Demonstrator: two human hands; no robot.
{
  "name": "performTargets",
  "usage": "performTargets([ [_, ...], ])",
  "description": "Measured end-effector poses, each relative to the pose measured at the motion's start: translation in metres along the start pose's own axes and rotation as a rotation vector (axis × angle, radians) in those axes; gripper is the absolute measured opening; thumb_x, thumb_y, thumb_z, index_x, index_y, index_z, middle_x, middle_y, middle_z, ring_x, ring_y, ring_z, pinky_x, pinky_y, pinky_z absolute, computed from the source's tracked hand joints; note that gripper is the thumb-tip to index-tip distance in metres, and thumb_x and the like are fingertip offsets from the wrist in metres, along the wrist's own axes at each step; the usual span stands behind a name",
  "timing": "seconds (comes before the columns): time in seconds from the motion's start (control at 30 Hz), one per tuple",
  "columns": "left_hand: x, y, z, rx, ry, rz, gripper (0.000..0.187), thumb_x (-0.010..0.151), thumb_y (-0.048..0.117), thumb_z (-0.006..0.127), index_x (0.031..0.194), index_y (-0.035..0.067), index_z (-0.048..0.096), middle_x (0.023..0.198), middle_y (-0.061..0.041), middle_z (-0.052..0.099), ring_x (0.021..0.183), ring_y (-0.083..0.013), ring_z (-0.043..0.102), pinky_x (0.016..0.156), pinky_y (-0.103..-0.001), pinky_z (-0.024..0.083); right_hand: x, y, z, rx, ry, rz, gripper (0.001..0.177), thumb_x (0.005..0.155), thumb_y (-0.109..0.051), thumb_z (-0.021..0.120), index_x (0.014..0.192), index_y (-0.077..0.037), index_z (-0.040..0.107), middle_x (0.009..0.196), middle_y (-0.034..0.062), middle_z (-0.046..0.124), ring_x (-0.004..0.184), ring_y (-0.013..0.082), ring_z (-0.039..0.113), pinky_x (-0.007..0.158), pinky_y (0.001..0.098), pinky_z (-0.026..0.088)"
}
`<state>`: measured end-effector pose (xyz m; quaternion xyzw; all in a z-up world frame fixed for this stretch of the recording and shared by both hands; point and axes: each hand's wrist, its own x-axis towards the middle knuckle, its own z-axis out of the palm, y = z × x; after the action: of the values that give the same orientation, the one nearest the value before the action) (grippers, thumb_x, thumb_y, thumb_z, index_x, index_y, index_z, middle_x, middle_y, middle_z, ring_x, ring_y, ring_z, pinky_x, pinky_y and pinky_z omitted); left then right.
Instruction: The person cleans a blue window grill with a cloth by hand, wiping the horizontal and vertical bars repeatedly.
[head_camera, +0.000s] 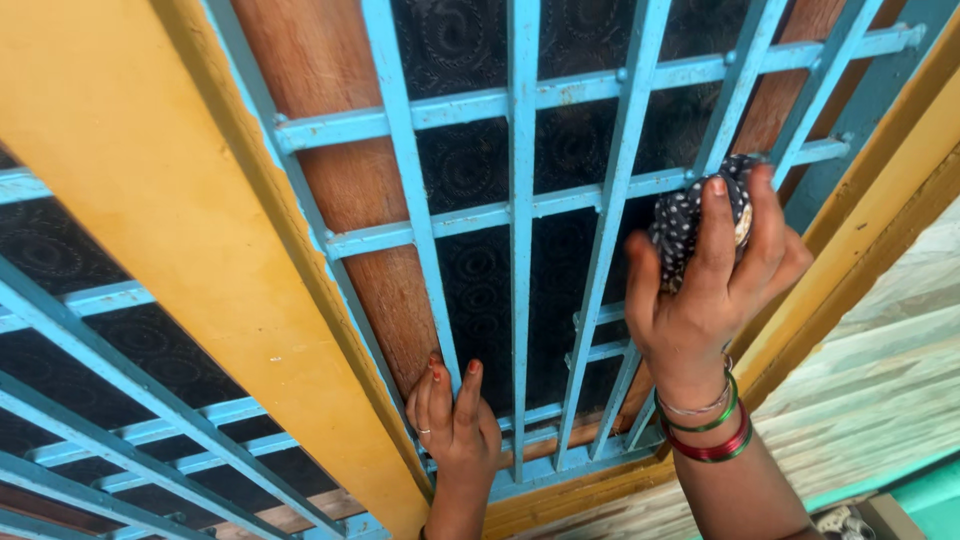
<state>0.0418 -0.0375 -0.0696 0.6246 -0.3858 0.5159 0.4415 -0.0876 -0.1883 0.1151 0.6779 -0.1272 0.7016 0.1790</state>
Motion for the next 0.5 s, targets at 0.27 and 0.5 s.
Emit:
performTargets([
  [0.27,-0.017,-0.007,0.008,0.009,0.021,0.025,0.067,0.092,-0.016,0.056,0.152,0.008,0.041,0.161,-0.014,0.035,0.144,-0.0435,0.043,0.117,-0.051,0.04,-0.084,0.013,0.002,0.066,-0.062,0.062,0.046,0.109,-0.001,0.065,0.15,-0.015,0.049,0.138,0.0155,0.049,0.12,0.032,0.046,0.097,0.0428,0.038],
  [0.5,-0.026,-0.008,0.008,-0.005,-0.166,-0.048,0.076,0.092,-0.014,0.05,0.16,0.001,0.02,0.167,-0.024,0.021,0.155,-0.0526,0.021,0.123,-0.06,0.027,-0.225,0.021,-0.027,0.125,-0.237,-0.063,0.056,0.089,0.008,0.067,0.139,-0.014,0.057,0.123,0.0143,0.047,0.105,0.0361,0.048,0.089,0.0468,0.044],
])
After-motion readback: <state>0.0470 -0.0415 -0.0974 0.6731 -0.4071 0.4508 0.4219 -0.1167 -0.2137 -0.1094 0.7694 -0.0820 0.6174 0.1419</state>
